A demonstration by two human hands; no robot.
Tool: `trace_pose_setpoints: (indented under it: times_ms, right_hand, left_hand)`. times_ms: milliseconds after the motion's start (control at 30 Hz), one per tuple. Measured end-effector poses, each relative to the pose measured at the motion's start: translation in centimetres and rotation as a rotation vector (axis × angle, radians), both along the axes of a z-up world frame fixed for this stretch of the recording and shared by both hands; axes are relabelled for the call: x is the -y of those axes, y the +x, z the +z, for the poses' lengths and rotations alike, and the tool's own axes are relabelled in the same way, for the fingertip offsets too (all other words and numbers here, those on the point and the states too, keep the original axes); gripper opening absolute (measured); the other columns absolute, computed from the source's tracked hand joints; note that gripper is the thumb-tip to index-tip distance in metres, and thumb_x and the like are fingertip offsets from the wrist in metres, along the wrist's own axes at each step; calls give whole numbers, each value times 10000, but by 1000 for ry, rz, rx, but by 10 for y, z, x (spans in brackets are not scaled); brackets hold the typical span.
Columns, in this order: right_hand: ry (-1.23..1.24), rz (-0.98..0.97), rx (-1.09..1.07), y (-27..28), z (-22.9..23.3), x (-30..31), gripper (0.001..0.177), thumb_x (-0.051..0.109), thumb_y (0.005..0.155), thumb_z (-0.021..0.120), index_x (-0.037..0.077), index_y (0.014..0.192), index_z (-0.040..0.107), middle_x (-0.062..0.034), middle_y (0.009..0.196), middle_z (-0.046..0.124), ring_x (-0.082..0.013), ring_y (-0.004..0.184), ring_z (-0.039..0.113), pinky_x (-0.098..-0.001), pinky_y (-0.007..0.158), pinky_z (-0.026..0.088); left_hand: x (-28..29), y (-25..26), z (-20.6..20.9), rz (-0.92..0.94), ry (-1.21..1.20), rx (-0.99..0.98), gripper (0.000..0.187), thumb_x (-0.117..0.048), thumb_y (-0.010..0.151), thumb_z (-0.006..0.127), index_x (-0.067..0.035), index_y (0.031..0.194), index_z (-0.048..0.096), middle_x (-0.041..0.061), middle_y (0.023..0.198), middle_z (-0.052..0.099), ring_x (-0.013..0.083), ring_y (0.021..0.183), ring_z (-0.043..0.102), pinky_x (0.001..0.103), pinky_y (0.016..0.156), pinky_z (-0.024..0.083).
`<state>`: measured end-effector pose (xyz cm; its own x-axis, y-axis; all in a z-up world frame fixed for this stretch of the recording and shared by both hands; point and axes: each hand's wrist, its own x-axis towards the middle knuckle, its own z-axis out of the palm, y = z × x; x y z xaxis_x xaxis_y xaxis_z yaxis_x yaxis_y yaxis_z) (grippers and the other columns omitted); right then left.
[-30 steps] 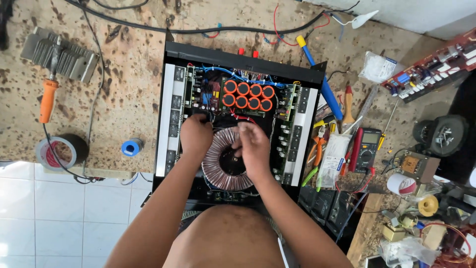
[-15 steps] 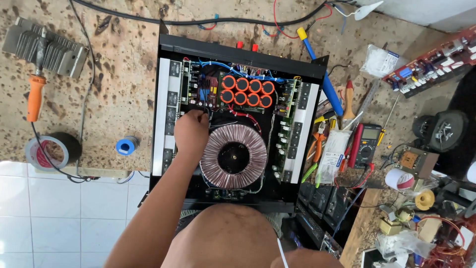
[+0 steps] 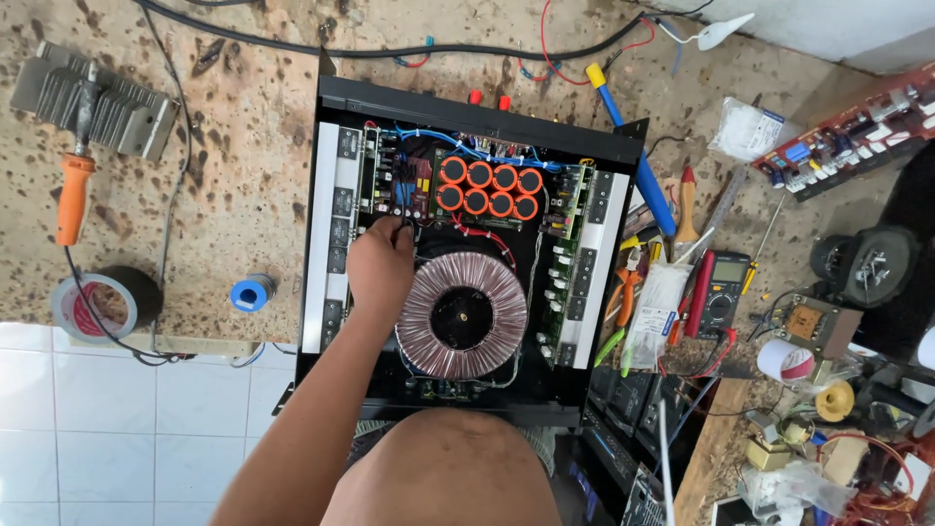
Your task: The person works on an open electronic device, connecting wires to a circuit board and arranging components inside the chassis. They use pliers to strip and cut wires, then insert and secure them into the board while organizing the internal layout.
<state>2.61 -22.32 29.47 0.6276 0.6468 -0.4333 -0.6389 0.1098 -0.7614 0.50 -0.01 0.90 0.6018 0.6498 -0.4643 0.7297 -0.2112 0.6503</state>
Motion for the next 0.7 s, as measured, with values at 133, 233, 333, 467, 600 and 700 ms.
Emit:
trace_pose_setpoints:
  times_ms: [133,233,333,467,600,700]
  right_hand:
    - [-37,-56,8,9,-35,-11,252,-44,887,581,-173,1066,702,-262,469,573,-259,304,567,-336,291,539]
    - [-54,-74,17,21,-51,-31,258,-90,876,569,-193,1076,696,-272,442,560,-269,279,559,-343,276,541]
    - [-539,-11,459,45,-99,-52,290,66,968,593,-94,1177,714,-178,593,668,-116,428,551,-237,368,481]
    - [-951,260,930,66,-197,-50,182,199,981,703,113,1106,803,-141,723,743,-295,665,723,-403,585,593]
    - [-1118,485,1107,74,-255,-58,188,288,990,676,181,1051,817,-100,788,764,-323,754,746,-424,703,611]
    - [-1162,598,1039,80,-270,-67,219,197,966,649,129,1102,806,-136,768,751,-358,754,729,-444,713,595]
  left_hand:
    - [1,0,1,14,-10,13,282,-166,995,647,-7,1216,721,190,980,779,399,931,745,507,756,618]
    - [2,1,-5,136,-130,77,254,-129,990,657,11,1191,721,194,963,770,372,891,749,469,725,612]
    - [7,1,-7,273,-254,149,267,-133,1039,589,18,1225,708,187,962,761,295,869,749,434,724,611]
    - [10,-2,-7,380,-371,193,320,-95,1089,431,36,1276,655,213,1061,729,238,888,725,419,775,610]
    - [13,-1,-3,446,-431,181,301,-124,1087,474,23,1236,691,190,1048,725,215,895,717,378,775,593]
    - [16,-4,-13,412,-416,150,290,-161,1074,533,8,1198,732,182,983,743,250,882,737,400,733,588]
